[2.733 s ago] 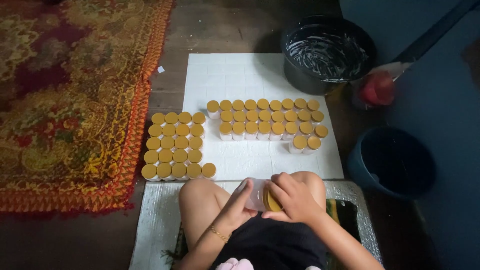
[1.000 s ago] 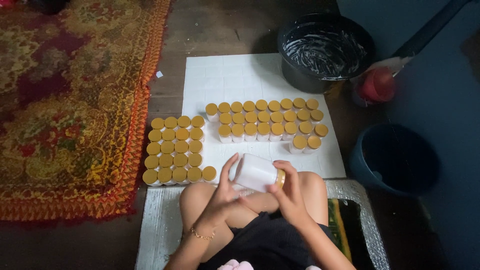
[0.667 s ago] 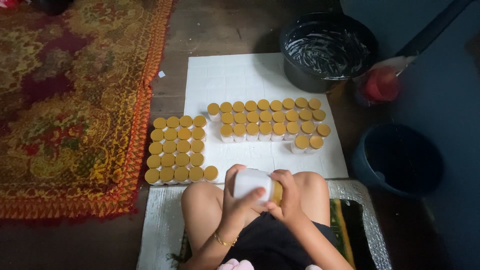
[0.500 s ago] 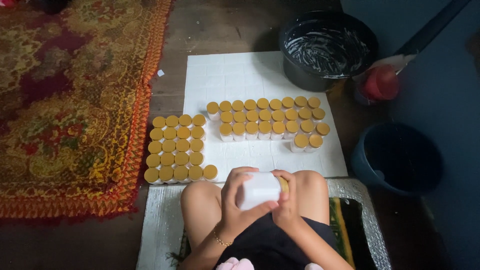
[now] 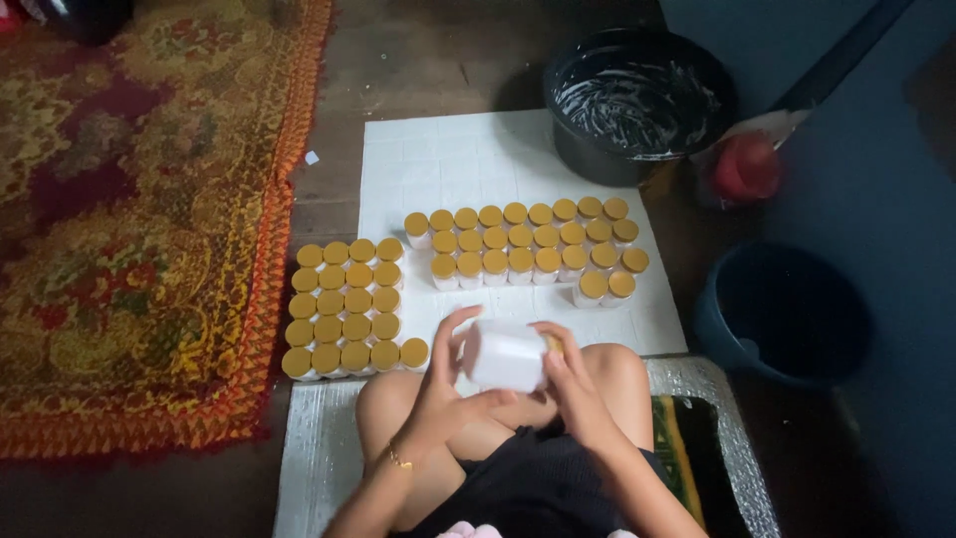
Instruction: Tightening and organizing small cosmetic jars on a flat surface
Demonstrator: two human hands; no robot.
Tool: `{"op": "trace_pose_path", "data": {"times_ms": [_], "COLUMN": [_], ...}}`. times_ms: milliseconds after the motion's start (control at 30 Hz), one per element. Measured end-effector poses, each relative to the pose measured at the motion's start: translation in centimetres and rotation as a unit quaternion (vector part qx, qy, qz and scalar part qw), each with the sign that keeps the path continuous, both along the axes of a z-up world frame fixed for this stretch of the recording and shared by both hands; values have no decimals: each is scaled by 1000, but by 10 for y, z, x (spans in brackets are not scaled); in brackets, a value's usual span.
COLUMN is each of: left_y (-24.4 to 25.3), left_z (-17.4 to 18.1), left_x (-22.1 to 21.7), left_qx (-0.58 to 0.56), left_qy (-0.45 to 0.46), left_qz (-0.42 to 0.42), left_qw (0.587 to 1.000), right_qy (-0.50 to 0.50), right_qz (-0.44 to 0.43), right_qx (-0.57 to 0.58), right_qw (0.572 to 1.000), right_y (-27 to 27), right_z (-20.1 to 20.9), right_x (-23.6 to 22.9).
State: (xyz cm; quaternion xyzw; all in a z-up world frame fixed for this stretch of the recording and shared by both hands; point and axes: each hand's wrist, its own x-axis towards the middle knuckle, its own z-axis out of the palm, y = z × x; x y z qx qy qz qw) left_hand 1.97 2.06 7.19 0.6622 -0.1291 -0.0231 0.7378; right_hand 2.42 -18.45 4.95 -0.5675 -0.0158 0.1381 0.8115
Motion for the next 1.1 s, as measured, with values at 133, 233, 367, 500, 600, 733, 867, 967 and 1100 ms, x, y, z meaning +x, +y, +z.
{"op": "trace_pose_path", "data": {"times_ms": [133,233,367,500,600,733,867,967,1100], "left_y": [-8,-19,-34,-43,-37,-18,-3,-3,-7], "left_z": [-56,-73,-48,-27,4,4,-8,-42,-101], "left_x": [-6,-12,-16,-24,-21,-14,-10,-15,-38], "left_qx": [-276,-363,-277,-83,113,173,244,212,-248], "left_qy": [138,236,207,15,-166,-233,-300,-252,245], "left_qz": [-106,-117,58,95,132,78,0,0,-20], "left_qw": [945,894,936,992,971,954,922,944,937], "right_qy": [-296,-406,-474,-451,-262,-128,83,137,-184], "right_qz": [-34,-3,-42,-135,-130,-79,49,56,-14], "right_qx": [-183,-309,-388,-150,-179,-119,-123,-131,-339], "right_qw": [937,860,789,869,939,981,988,980,922], "right_y": [-1,-5,-8,12,7,4,0,2,8], "right_z": [30,27,-18,-54,-75,-42,-19,-23,-22], "right_x": [0,-2,2,-1,-15,-16,-7,-7,-22]}}
